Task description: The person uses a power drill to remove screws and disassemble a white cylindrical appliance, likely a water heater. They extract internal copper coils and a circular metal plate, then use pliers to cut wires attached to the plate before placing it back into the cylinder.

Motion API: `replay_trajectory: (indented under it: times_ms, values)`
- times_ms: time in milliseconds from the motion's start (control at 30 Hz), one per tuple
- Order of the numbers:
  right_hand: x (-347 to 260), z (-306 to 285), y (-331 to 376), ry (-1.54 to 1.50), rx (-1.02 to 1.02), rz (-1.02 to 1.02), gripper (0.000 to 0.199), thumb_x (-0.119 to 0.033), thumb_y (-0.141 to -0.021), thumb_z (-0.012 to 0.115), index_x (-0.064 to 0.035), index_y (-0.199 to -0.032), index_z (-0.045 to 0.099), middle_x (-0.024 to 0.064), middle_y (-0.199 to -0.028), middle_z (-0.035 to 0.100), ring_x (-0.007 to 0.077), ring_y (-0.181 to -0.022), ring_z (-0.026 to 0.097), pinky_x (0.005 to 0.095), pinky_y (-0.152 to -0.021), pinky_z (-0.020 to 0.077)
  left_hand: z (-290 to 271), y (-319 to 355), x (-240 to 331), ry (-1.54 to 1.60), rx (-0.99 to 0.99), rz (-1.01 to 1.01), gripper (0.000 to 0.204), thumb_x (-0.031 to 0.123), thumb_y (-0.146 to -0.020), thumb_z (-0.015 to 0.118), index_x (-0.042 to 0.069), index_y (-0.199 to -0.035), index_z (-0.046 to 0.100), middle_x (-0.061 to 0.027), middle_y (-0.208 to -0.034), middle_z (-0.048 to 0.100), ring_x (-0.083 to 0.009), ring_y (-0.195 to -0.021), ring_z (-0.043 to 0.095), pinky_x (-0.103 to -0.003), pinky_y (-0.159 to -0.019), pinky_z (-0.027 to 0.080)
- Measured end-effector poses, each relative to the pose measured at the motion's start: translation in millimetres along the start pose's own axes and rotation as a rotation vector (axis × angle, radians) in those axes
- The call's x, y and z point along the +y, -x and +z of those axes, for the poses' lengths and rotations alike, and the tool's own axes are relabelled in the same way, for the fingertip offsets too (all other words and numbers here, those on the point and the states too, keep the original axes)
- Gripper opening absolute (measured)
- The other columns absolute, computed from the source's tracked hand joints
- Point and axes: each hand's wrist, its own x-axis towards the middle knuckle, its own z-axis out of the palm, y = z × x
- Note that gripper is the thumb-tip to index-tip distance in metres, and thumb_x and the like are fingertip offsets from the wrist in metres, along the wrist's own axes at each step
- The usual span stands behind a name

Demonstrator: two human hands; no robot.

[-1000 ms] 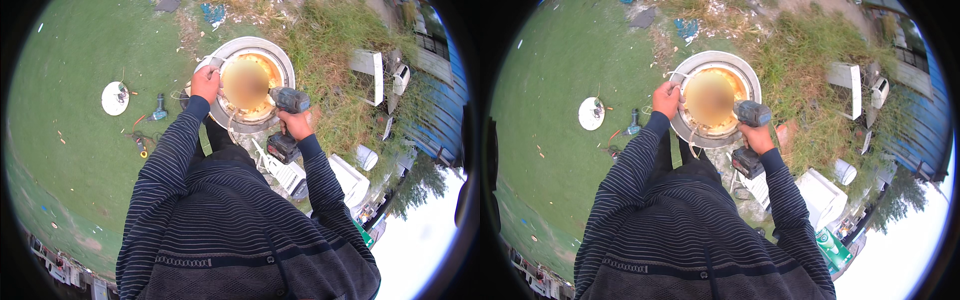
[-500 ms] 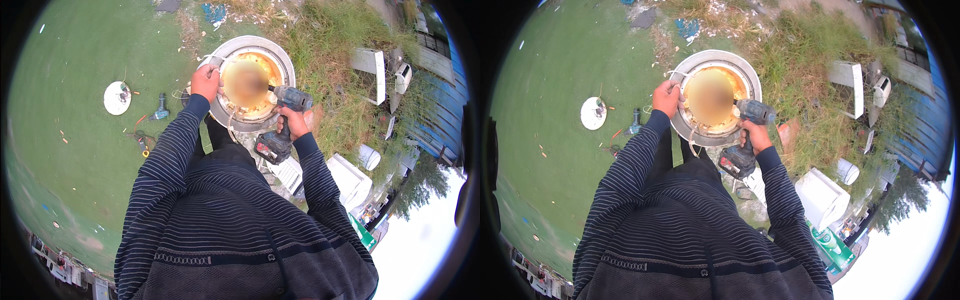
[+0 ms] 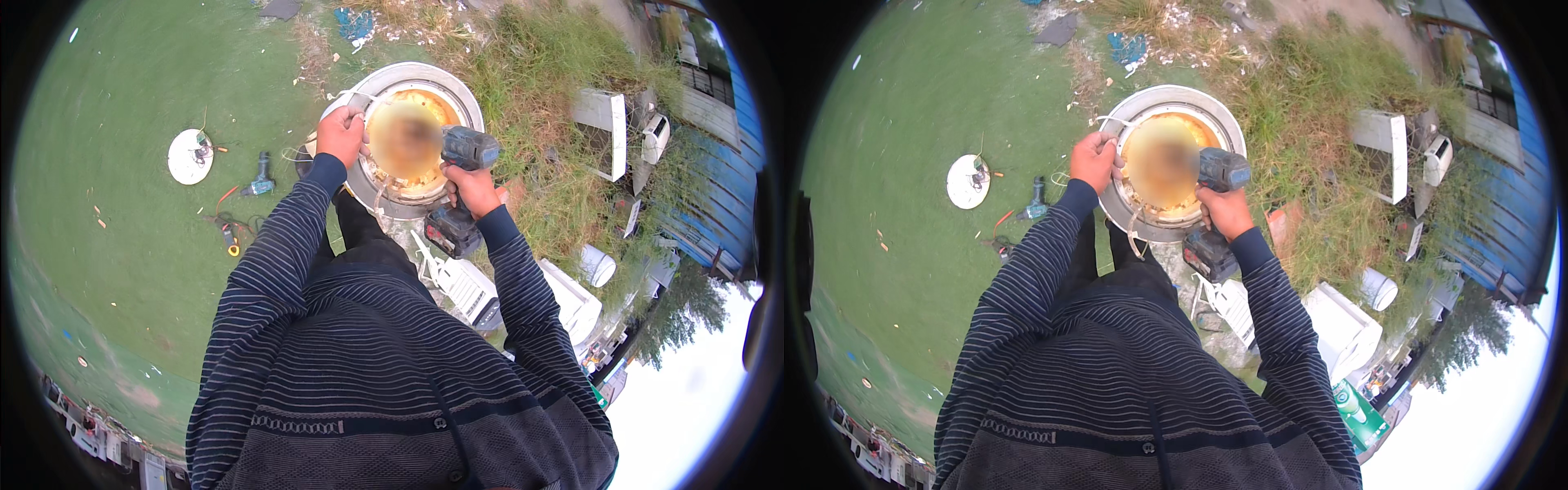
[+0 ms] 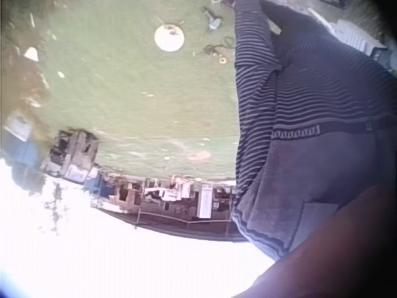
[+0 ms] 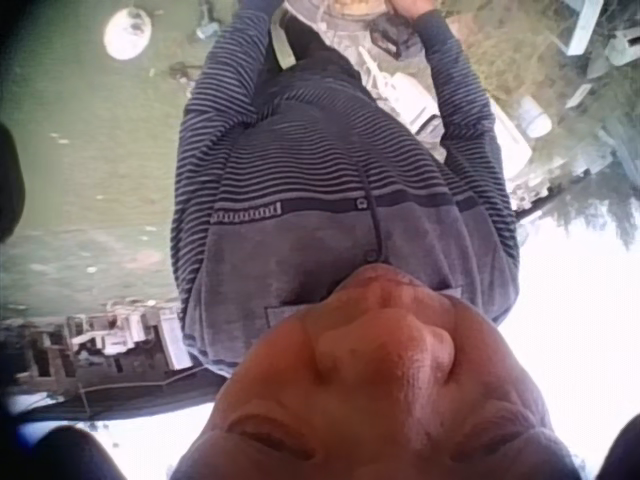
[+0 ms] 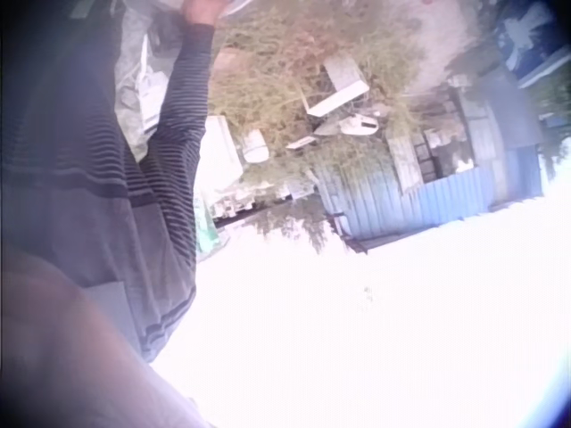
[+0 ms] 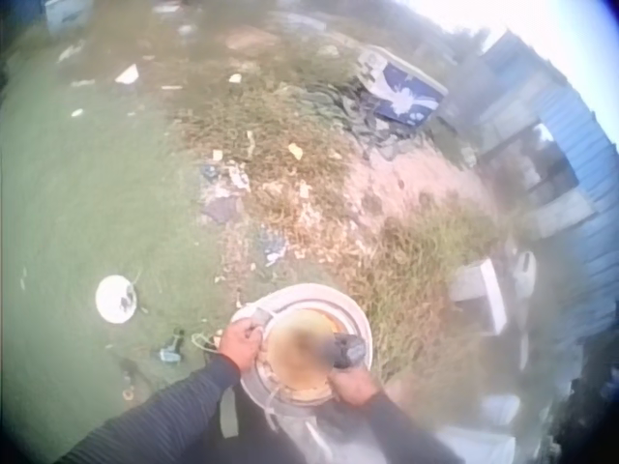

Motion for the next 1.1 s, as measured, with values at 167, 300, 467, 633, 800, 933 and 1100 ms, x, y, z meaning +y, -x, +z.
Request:
replay_trajectory:
  times_ms: [167,300,467,633,800,933,1100]
  values:
    - [-26.8,21.6,-9.1,0.194,-0.017,-0.005,0.017,-0.008,-0.091,0.067,-0.0005,-0.105,0.061,0.0029,-0.061,0.056,0.0119,-0.042,0.050,0.0300,-0.039,0.0403,-3.4,1.6,1.8,-0.005,0.007,-0.019,0.018,0.012,-0.102,0.057,-0.002,-0.109,0.064,-0.0071,-0.070,0.068,-0.0114,-0.046,0.059,-0.027,-0.042,0.043]
    - [-23.0,21.7,-23.4,0.346,-0.046,-0.088,0.026,-0.013,-0.092,0.068,-0.0014,-0.115,0.063,0.0060,-0.077,0.063,0.0149,-0.058,0.056,0.0323,-0.052,0.0446,-1.9,-0.4,-2.7,0.038,0.014,0.003,0.018,0.011,-0.102,0.057,-0.003,-0.110,0.064,-0.0073,-0.070,0.067,-0.0121,-0.047,0.059,-0.027,-0.045,0.046]
    - [-21.0,17.2,-46.3,0.757,-0.117,-0.393,0.049,-0.038,-0.095,0.066,-0.0074,-0.133,0.063,0.0158,-0.128,0.069,0.0334,-0.120,0.064,0.0398,-0.100,0.0496,-1.4,2.6,-3.3,0.017,0.013,-0.005,0.017,0.010,-0.102,0.056,-0.004,-0.109,0.064,-0.0073,-0.073,0.067,-0.0124,-0.049,0.060,-0.028,-0.047,0.047]
    - [-25.3,19.1,-51.4,0.848,-0.112,-0.382,0.055,-0.043,-0.094,0.066,-0.0097,-0.137,0.060,0.0169,-0.133,0.066,0.0347,-0.123,0.062,0.0388,-0.103,0.0484,-3.8,6.0,-5.2,-0.044,0.000,0.013,0.020,0.010,-0.101,0.055,-0.004,-0.113,0.063,-0.0112,-0.080,0.071,-0.0148,-0.052,0.064,-0.029,-0.051,0.051]
    - [-37.9,31.4,-40.9,0.753,-0.138,-0.266,0.071,-0.057,-0.090,0.070,-0.0095,-0.142,0.058,0.0152,-0.136,0.065,0.0304,-0.125,0.062,0.0374,-0.105,0.0469,-4.2,6.2,-3.3,-0.061,-0.005,0.024,0.018,0.010,-0.101,0.055,-0.004,-0.109,0.063,-0.0108,-0.079,0.071,-0.0152,-0.052,0.064,-0.029,-0.051,0.052]
    - [-38.7,22.8,-45.6,0.872,-0.153,-0.138,0.078,-0.063,-0.087,0.069,-0.0097,-0.142,0.057,0.0155,-0.138,0.064,0.0304,-0.125,0.062,0.0380,-0.104,0.0473,-4.5,5.7,5.4,-0.074,-0.023,-0.023,0.017,0.010,-0.101,0.055,-0.004,-0.108,0.063,-0.0109,-0.077,0.070,-0.0155,-0.051,0.064,-0.029,-0.049,0.051]
    - [-28.6,23.4,-42.8,0.807,-0.104,-0.289,0.080,-0.065,-0.084,0.071,-0.0085,-0.140,0.059,0.0169,-0.131,0.068,0.0319,-0.119,0.065,0.0384,-0.100,0.0497,-3.5,4.1,2.5,-0.058,-0.013,-0.027,0.017,0.011,-0.101,0.056,-0.004,-0.106,0.063,-0.0111,-0.075,0.070,-0.0171,-0.050,0.064,-0.030,-0.049,0.051]
